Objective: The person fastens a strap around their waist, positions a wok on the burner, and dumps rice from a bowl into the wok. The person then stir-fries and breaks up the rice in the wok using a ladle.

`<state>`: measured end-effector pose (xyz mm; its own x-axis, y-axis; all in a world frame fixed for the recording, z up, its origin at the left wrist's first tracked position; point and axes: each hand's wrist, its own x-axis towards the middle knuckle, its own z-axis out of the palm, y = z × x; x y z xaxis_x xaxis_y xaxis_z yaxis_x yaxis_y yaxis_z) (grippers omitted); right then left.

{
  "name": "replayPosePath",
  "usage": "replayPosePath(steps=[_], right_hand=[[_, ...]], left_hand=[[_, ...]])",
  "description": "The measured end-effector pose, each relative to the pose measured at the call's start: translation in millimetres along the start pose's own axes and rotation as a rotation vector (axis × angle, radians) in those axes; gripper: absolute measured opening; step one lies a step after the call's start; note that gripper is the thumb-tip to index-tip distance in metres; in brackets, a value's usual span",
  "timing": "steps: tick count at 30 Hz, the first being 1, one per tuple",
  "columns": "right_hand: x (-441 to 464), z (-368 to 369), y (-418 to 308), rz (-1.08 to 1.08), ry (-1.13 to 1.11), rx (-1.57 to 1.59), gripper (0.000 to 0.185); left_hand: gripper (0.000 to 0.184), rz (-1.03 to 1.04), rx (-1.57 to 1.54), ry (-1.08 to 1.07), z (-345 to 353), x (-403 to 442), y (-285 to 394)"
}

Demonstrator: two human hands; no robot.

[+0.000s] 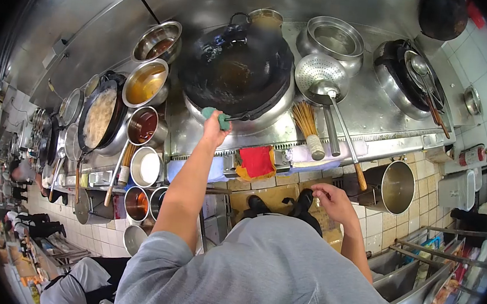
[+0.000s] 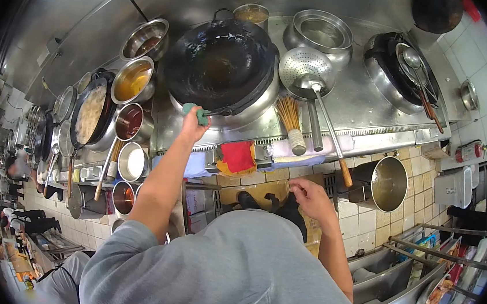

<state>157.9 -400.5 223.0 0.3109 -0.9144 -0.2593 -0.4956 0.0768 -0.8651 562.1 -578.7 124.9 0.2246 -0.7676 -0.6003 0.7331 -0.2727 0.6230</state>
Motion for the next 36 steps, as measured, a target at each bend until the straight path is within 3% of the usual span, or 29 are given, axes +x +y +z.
replayPosePath(steps=[5, 8, 11, 14, 20, 26, 31, 36], right_hand=[[-6.3, 4.4, 7.5, 0.027, 0.02, 0.053, 0.026], [-5.4, 4.8, 12.4, 0.057, -0.011, 0.048, 0.027], [-1.7, 7.8, 16.5, 0.074, -0.052, 0.089, 0.028], [11.7, 10.2, 17.1, 0.069, -0.133, 0.129, 0.028], [38.5, 4.4, 6.0, -0.008, -0.252, 0.195, 0.028], [59.0, -34.8, 17.7, -0.031, -0.287, 0.18, 0.028], [81.9, -75.7, 25.8, -0.05, -0.279, 0.187, 0.028], [100.1, -107.5, 27.8, -0.024, -0.275, 0.24, 0.027]], left_hand=[[0.021, 0.06, 0.178, 0.054, -2.6, -38.1, 37.6], [0.025, -0.184, 0.201, -0.034, -0.8, -57.6, 60.7], [0.024, -0.251, 0.215, -0.001, 18.1, -74.7, 68.0], [0.018, -0.336, 0.109, -0.065, 11.1, -38.3, 50.5], [0.009, -0.222, -0.184, -0.022, 43.8, -26.3, -17.5], [0.012, -0.166, -0.27, 0.042, 86.7, -90.3, -12.5], [0.017, -0.166, -0.418, -0.002, 104.7, -97.0, 17.2], [0.021, -0.004, -0.456, 0.009, 111.8, -89.2, 77.8]])
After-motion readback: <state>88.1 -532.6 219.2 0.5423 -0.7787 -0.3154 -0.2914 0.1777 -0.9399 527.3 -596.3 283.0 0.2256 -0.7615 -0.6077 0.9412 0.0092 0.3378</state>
